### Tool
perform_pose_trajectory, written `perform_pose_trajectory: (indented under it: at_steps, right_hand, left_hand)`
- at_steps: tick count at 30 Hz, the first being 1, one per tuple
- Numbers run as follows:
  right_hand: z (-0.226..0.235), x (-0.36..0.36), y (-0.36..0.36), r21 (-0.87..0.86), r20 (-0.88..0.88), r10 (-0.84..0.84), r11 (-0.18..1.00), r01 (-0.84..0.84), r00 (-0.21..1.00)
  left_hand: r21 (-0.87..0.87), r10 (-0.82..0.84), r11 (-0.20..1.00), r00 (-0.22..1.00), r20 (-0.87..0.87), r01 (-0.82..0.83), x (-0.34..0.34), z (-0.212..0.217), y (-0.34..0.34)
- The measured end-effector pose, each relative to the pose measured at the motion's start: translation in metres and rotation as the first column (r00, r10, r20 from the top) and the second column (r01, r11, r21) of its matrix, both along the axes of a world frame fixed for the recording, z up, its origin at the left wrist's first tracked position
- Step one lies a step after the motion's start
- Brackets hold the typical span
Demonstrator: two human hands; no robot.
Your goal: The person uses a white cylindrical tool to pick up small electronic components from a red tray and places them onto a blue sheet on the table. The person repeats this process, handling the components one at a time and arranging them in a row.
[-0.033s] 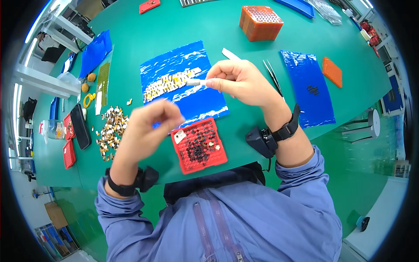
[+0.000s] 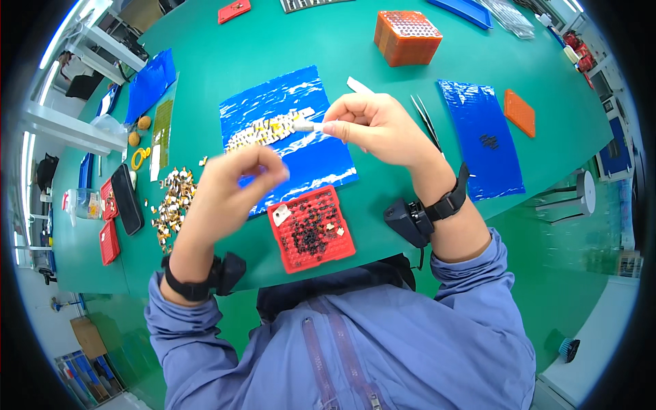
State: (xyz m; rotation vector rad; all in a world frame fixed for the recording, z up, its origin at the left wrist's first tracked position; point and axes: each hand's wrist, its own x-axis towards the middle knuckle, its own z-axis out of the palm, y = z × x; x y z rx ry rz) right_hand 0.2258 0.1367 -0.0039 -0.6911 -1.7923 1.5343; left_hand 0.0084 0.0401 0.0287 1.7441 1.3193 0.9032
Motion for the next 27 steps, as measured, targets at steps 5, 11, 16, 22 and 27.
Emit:
perform_pose_trajectory:
  at_steps: [5, 11, 16, 22, 27]
  right_hand:
    - [-0.003, 0.002, 0.011, 0.057, 0.018, -0.11, 0.992, 0.109, 0.994]
    - [-0.005, 0.001, 0.012, 0.002, 0.029, -0.134, 0.991, 0.134, 0.991]
    - [-0.014, 0.002, 0.015, 0.125, 0.151, -0.108, 0.988, 0.09, 0.983]
    - [-0.013, 0.0, 0.014, 0.119, 0.121, -0.117, 0.988, 0.103, 0.986]
    - [-0.006, -0.001, 0.01, 0.021, 0.135, -0.126, 0.992, 0.124, 0.983]
  left_hand:
    - [0.234, 0.082, 0.972, 0.882, -0.465, 0.033, -0.008, -0.029, 0.062]
    - [0.316, 0.215, 0.948, 0.808, -0.548, -0.038, -0.003, -0.067, 0.083]
    - [0.341, 0.26, 0.937, 0.797, -0.546, -0.073, -0.001, -0.076, 0.085]
    - [0.318, 0.276, 0.942, 0.782, -0.558, -0.105, -0.003, -0.073, 0.084]
    - [0.43, 0.359, 0.893, 0.79, -0.498, -0.135, -0.024, -0.049, 0.078]
